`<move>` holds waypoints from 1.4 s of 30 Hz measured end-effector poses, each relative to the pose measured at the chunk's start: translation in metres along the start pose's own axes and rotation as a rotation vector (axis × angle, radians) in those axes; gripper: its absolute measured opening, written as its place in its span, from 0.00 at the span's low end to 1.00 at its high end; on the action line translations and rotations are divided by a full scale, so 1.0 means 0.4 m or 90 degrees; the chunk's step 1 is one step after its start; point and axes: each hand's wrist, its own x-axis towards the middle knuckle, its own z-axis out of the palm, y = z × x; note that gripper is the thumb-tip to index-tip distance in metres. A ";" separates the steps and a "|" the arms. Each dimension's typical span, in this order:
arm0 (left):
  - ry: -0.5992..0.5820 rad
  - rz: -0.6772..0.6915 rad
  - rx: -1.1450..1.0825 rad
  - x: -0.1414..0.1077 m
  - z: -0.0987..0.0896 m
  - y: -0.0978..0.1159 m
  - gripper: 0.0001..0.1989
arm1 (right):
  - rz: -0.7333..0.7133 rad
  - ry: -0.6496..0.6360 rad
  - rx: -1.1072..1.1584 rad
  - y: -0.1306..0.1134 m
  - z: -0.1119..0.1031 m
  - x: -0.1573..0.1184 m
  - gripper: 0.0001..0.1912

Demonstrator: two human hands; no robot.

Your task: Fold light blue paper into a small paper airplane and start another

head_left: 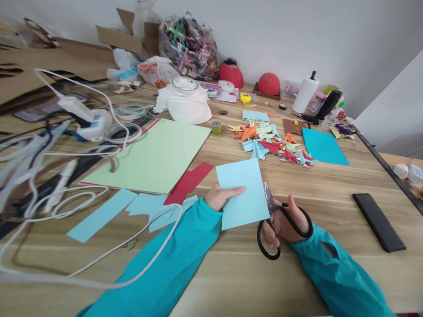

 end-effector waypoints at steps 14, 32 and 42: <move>0.051 0.017 -0.008 0.006 -0.004 0.004 0.28 | -0.048 0.093 0.004 0.000 0.010 0.007 0.43; 0.016 -0.021 0.010 -0.010 0.009 -0.002 0.25 | -0.051 0.082 0.001 0.003 0.013 0.010 0.42; -0.003 -0.017 -0.007 0.010 -0.003 -0.006 0.31 | -0.065 0.104 -0.002 0.006 0.002 0.011 0.45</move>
